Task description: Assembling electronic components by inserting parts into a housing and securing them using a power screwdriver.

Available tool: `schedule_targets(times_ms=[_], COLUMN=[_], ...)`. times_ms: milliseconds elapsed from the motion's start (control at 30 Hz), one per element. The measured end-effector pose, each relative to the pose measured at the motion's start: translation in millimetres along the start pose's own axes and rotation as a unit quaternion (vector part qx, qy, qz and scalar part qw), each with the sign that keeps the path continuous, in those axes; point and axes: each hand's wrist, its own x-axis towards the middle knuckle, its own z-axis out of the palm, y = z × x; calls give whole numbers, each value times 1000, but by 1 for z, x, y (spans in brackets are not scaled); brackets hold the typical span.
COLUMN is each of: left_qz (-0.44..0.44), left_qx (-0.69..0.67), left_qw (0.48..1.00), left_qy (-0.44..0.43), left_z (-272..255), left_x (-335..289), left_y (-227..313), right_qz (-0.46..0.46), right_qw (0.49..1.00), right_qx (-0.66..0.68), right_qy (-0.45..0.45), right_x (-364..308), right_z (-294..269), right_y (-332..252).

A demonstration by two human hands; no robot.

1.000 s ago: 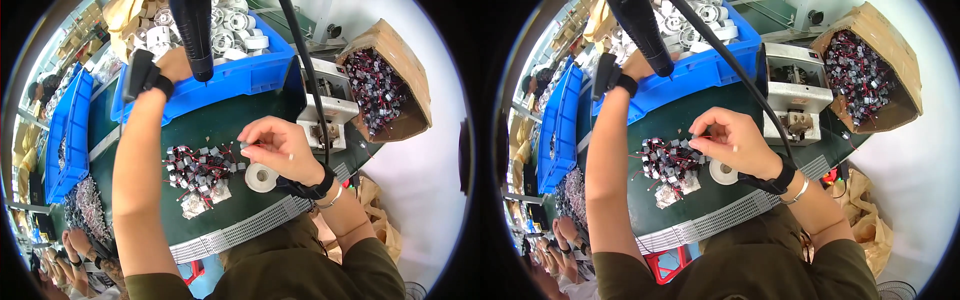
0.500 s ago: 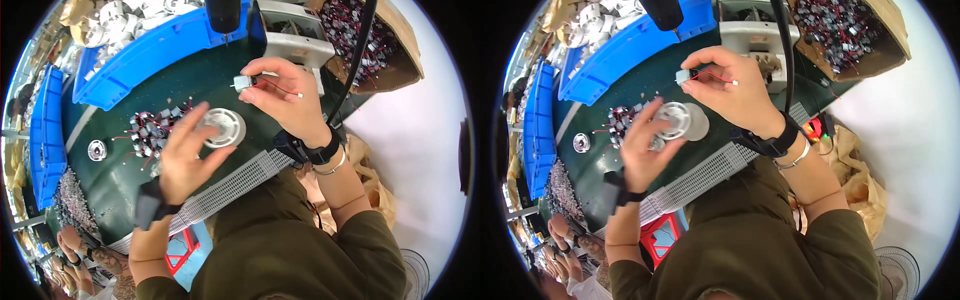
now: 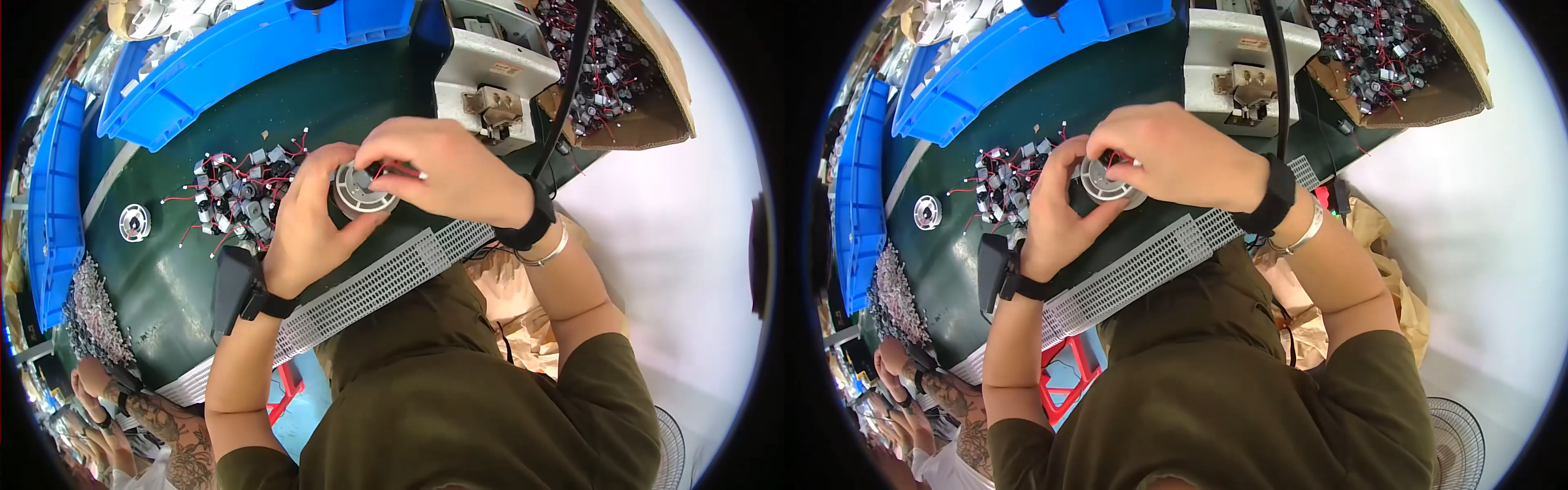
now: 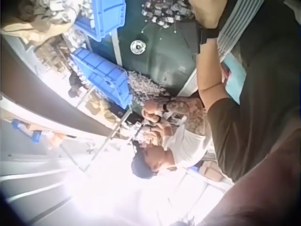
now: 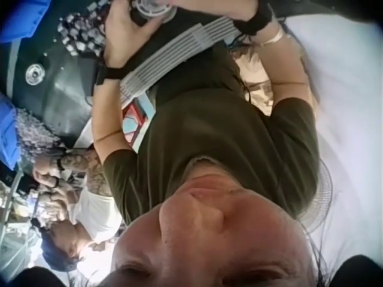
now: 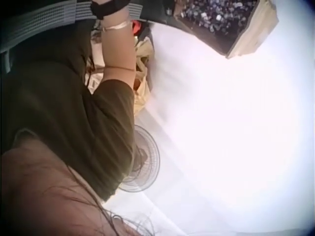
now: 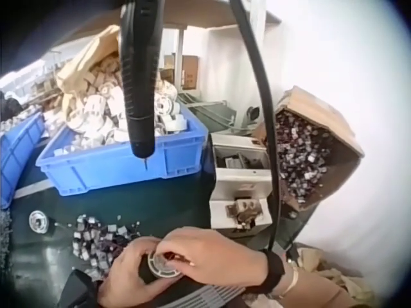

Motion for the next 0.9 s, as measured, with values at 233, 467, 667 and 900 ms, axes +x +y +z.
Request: schedule_targets(times_ms=[233, 467, 667, 900], left_qz=[-54, -35, 45, 12], left_qx=[-115, -11, 91, 59], left_qw=[990, 999, 988, 995], left_qy=[-62, 8, 115, 75], left_z=[-8, 8, 28, 13], left_x=[1, 0, 1, -12], left_y=[-1, 0, 0, 10], right_qz=[102, 56, -11, -52], right_qw=[984, 995, 992, 992], right_qx=[108, 37, -92, -113], right_qy=[102, 75, 86, -16], right_x=[-9, -9, -1, -5], right_z=[-4, 10, 26, 2], right_y=[-13, -4, -6, -6])
